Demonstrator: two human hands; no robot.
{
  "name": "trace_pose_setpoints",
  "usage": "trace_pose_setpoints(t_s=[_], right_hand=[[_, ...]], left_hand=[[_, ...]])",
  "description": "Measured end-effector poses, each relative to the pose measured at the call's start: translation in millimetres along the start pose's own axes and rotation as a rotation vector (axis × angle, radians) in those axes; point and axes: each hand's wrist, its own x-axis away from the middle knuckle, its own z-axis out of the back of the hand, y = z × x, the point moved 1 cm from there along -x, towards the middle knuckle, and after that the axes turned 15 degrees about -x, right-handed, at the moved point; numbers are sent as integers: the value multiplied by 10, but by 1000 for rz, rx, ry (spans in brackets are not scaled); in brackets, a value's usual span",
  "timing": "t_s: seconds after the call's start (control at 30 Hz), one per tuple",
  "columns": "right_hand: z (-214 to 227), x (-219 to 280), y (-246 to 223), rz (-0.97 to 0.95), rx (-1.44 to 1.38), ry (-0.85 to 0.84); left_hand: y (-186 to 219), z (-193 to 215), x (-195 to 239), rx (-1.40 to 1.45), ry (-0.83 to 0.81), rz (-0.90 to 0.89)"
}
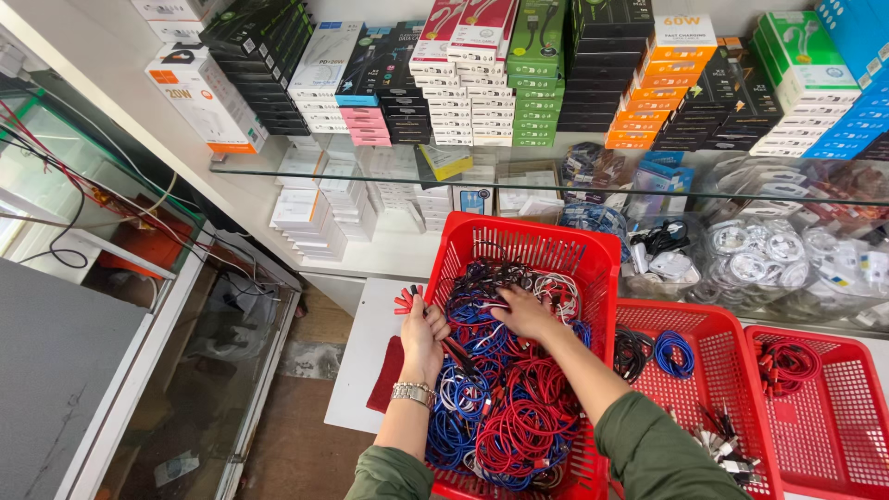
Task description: The person sorts tangled charging cables from a large red basket into smaller red baskets by color and connector type. They repeatedly pick up cables, separate them, and place them into designated baskets on the counter.
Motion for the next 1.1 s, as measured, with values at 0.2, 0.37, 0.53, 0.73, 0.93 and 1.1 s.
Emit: trace_pose_setpoints(t_s=[0.2,0.37,0.53,0.73,0.93,1.1], right_hand=[[-236,652,-221,251,74,56],[10,374,68,214,-253,175],[377,-172,426,158,-323,444],[213,-390,73,287,-210,237],[50,-33,-636,337,-86,287],[789,154,-977,465,-257,244]], left_hand=[[16,-129,-28,-16,-23,-5],[-47,-255,-57,-37,-33,27],[-22,-270,-57,-95,-36,43],[18,-227,-103,-109,-47,45],[-20,-189,-237,-76,-32,85],[-10,-202,-248,-103,-30,71]])
